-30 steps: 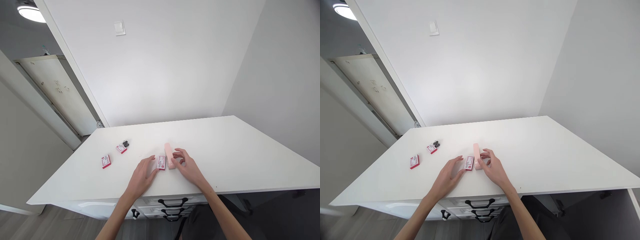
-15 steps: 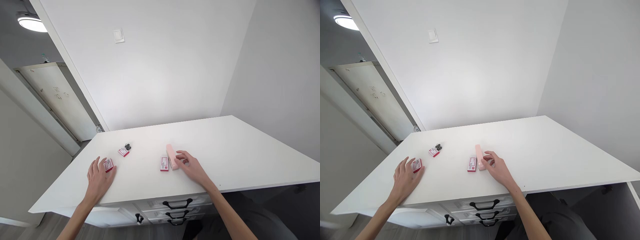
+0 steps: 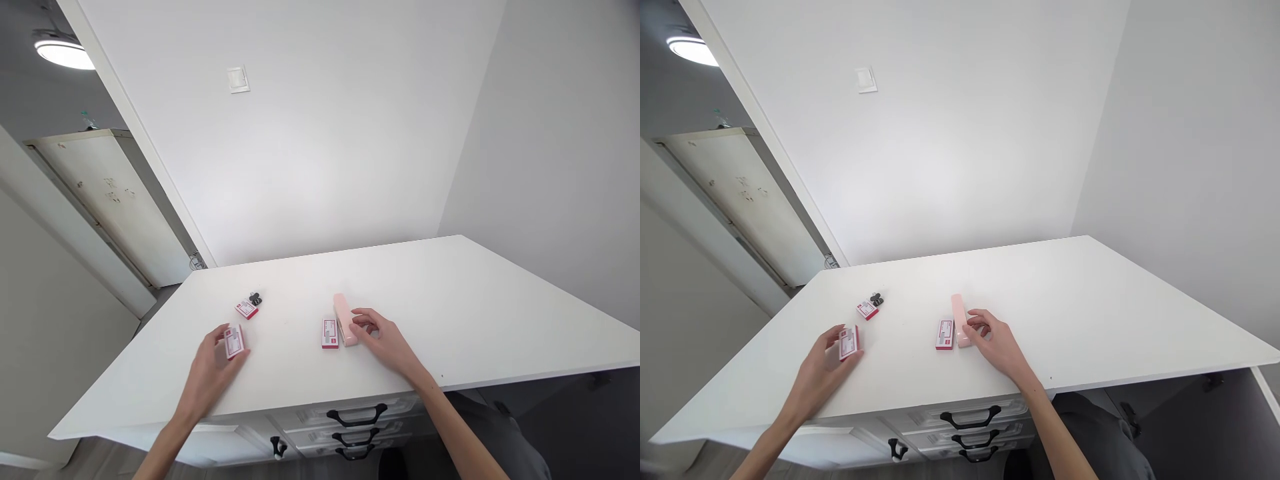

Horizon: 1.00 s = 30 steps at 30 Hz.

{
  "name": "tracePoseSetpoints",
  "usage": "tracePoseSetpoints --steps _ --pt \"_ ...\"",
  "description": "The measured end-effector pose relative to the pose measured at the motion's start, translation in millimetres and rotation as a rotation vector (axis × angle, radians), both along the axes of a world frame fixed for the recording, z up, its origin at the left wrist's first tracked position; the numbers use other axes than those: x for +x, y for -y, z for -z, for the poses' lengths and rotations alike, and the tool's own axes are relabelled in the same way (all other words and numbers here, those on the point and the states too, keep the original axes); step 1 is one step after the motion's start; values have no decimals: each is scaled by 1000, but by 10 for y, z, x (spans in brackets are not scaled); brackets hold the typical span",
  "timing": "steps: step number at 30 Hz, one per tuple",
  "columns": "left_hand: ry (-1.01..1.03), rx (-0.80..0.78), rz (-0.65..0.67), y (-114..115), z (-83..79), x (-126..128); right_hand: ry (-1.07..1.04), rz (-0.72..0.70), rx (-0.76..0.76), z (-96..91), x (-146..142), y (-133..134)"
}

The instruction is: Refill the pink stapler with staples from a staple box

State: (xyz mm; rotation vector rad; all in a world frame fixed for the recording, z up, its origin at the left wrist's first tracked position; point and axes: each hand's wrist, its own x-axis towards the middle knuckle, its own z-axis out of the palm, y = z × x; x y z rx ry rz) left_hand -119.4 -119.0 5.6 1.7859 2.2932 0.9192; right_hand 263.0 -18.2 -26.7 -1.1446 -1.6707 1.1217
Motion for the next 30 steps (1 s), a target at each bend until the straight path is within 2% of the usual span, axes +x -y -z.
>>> tracePoseSetpoints --steps 4,8,13,17,23,30 --pt "106 -19 230 -34 -16 440 7 -15 0 2 0 -1" --pt "142 -49 414 -246 -8 920 1 -21 9 1 -3 -4" --pt "178 -83 523 -573 53 1275 0 -35 30 -17 -7 -13" --pt "166 -95 561 -739 107 1403 11 -54 26 -27 -3 -16" --pt "130 -52 529 -839 154 1539 3 -37 9 -32 10 8" --pt "197 -134 591 -791 33 1395 19 -36 9 -18 21 2"
